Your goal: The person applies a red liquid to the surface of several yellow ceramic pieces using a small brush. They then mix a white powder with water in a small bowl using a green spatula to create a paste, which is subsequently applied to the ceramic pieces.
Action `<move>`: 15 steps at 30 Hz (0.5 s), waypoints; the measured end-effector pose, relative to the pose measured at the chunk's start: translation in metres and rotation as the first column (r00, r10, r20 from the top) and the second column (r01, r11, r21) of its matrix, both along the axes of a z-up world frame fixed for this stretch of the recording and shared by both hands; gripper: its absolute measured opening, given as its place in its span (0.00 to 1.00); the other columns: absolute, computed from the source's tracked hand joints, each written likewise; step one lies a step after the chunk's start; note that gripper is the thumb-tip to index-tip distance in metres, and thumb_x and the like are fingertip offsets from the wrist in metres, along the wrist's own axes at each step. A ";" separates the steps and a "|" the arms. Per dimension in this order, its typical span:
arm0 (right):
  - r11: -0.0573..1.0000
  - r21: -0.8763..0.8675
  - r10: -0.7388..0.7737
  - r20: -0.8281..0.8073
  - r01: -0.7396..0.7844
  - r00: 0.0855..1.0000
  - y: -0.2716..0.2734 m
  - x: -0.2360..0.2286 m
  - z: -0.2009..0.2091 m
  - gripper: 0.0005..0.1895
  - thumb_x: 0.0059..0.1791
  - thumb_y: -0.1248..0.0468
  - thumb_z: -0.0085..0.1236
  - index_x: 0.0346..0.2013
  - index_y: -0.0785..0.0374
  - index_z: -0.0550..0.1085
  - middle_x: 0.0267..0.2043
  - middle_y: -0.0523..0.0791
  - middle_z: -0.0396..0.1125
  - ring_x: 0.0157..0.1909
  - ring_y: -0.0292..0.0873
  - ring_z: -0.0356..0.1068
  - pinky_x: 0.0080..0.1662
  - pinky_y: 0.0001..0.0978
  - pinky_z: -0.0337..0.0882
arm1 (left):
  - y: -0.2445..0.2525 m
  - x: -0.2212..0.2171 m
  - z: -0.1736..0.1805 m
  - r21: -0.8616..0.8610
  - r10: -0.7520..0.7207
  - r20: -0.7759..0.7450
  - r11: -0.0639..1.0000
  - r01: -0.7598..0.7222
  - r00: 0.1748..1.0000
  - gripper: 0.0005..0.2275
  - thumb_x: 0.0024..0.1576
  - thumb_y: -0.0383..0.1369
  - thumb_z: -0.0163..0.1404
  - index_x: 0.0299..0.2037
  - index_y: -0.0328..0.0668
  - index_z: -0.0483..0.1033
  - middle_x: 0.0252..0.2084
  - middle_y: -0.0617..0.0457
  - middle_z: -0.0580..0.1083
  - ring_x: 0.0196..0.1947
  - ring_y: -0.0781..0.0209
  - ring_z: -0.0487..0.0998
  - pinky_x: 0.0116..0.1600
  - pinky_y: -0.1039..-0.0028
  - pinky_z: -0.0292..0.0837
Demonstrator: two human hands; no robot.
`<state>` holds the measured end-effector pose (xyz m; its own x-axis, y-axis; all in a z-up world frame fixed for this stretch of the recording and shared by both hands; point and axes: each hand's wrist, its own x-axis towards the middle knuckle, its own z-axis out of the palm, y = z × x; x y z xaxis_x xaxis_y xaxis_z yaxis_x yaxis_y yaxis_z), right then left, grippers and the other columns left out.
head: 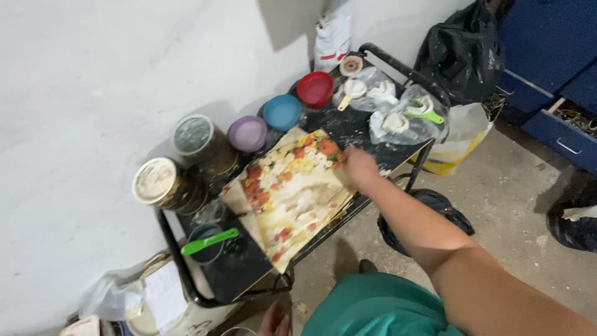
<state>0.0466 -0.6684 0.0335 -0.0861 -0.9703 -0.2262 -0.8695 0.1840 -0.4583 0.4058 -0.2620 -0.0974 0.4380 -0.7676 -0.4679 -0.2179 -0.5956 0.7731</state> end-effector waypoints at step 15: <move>0.994 0.050 0.110 -0.234 -0.101 0.966 -0.035 -0.089 0.063 0.22 0.47 0.44 0.51 0.50 0.44 0.79 0.46 0.51 0.71 0.46 0.61 0.75 0.39 0.50 0.72 | -0.125 -0.084 0.169 -0.057 -0.444 0.316 0.873 0.484 0.838 0.23 0.57 0.43 0.56 0.65 0.58 0.73 0.57 0.60 0.81 0.53 0.64 0.83 0.55 0.69 0.75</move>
